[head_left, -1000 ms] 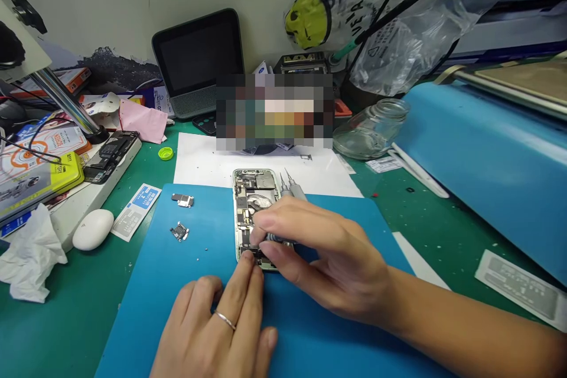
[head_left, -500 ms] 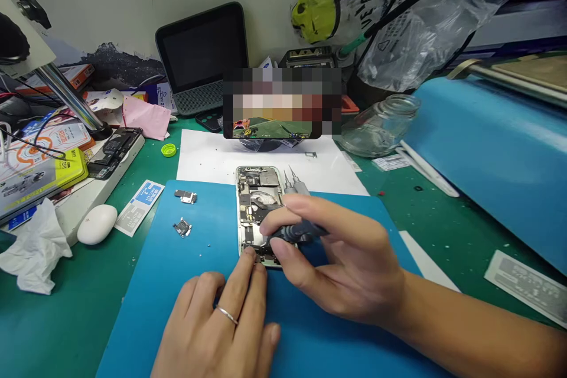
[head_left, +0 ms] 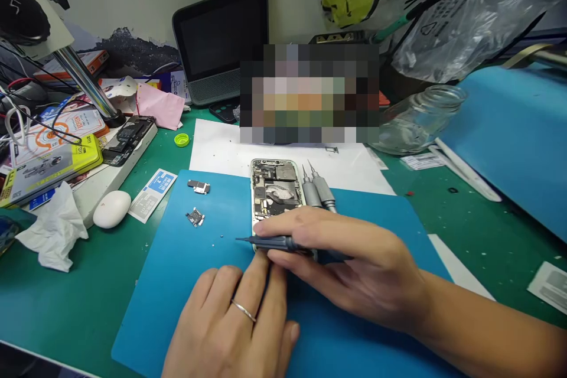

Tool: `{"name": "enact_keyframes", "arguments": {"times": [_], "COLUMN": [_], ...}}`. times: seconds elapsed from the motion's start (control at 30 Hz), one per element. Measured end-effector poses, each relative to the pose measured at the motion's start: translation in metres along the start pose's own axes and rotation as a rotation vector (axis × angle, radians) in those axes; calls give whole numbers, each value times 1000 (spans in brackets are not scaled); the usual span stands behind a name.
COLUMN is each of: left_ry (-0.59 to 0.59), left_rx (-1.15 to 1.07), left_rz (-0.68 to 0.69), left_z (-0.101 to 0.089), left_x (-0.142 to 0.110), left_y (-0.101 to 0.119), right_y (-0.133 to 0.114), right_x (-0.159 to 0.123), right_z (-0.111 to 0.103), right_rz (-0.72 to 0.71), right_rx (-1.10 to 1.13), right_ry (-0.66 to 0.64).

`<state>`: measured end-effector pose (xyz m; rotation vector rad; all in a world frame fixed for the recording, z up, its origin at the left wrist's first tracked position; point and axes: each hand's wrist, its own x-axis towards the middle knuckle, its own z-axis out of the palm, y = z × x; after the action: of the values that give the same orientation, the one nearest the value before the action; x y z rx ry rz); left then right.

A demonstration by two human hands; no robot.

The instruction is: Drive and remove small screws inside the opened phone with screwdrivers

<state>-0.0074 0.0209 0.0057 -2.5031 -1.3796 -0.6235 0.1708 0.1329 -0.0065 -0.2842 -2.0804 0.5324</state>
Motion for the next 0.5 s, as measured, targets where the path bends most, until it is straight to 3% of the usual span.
{"name": "enact_keyframes", "arguments": {"times": [0.13, 0.37, 0.5], "left_ry": [10, -11, -80], "left_rx": [-5, -9, -20], "left_rz": [-10, -27, -47], "left_z": [1, 1, -3], "left_x": [1, 4, 6], "left_y": [0, 3, 4], "right_y": [3, 5, 5], "right_x": [1, -1, -2], "right_z": [1, 5, 6], "right_rz": [-55, -20, 0], "right_rx": [-59, -69, -56], "right_ry": [-100, -90, -64]}}
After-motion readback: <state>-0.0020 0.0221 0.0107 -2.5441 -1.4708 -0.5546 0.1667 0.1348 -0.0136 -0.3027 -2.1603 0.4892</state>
